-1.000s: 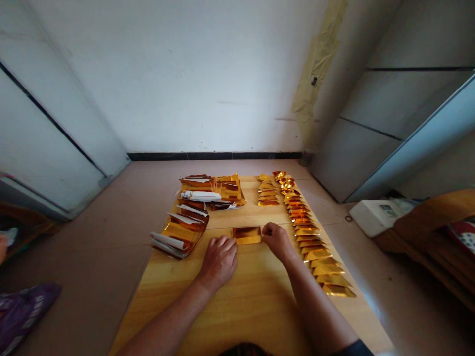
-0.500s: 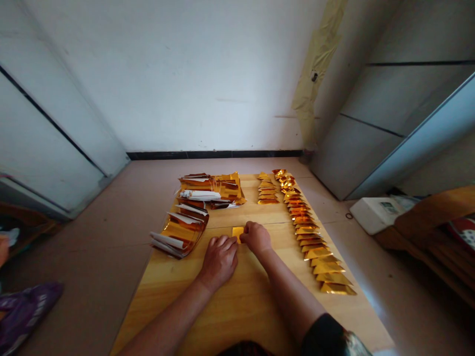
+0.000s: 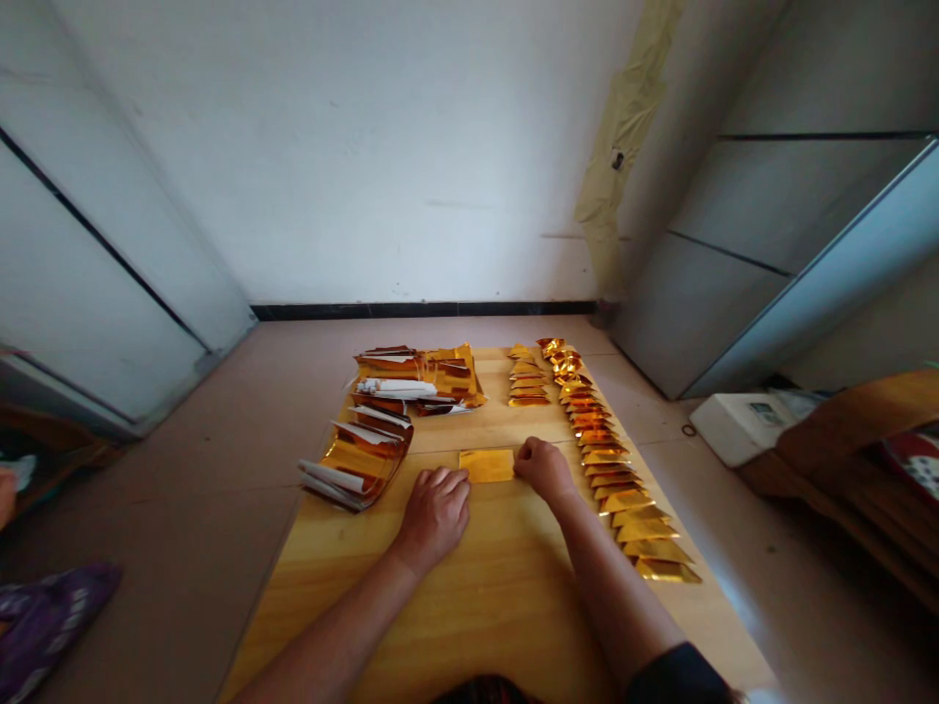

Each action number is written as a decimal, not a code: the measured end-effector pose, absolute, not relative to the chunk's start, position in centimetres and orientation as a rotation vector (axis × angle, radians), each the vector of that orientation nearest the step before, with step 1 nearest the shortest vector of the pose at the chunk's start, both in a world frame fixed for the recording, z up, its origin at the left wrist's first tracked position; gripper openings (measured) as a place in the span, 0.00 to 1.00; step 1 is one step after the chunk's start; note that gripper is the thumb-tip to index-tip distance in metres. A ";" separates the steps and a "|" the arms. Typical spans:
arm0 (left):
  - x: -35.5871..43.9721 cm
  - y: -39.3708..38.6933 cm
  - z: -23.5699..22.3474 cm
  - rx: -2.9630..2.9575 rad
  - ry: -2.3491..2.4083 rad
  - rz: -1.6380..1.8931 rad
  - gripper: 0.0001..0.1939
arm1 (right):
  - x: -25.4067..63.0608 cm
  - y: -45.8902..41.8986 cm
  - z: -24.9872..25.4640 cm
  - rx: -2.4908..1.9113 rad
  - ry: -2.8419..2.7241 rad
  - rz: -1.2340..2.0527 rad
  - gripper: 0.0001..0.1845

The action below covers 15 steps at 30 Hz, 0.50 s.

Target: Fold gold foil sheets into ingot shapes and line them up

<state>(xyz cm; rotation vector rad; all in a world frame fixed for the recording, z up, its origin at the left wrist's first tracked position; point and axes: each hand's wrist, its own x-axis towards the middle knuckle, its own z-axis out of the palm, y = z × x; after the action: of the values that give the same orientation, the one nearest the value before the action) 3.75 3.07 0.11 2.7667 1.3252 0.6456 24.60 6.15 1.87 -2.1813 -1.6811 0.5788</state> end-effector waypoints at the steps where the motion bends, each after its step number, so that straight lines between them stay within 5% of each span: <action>1: 3.8 3.1 0.2 2.765 1.327 0.638 0.09 | 24.7 6.1 1.8 -2.153 -1.684 0.549 0.06; 8: 4.3 3.0 0.7 2.764 1.351 0.596 0.10 | 25.0 6.4 0.9 -1.746 -1.812 0.531 0.21; 15: 4.2 3.1 0.3 2.769 1.340 0.633 0.11 | 25.0 6.7 1.2 -1.621 -1.964 0.527 0.19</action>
<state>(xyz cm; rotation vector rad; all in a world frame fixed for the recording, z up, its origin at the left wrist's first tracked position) 4.15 3.08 0.29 2.7692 1.3398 0.6326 24.96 6.70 1.25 -1.6209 -1.9640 0.5270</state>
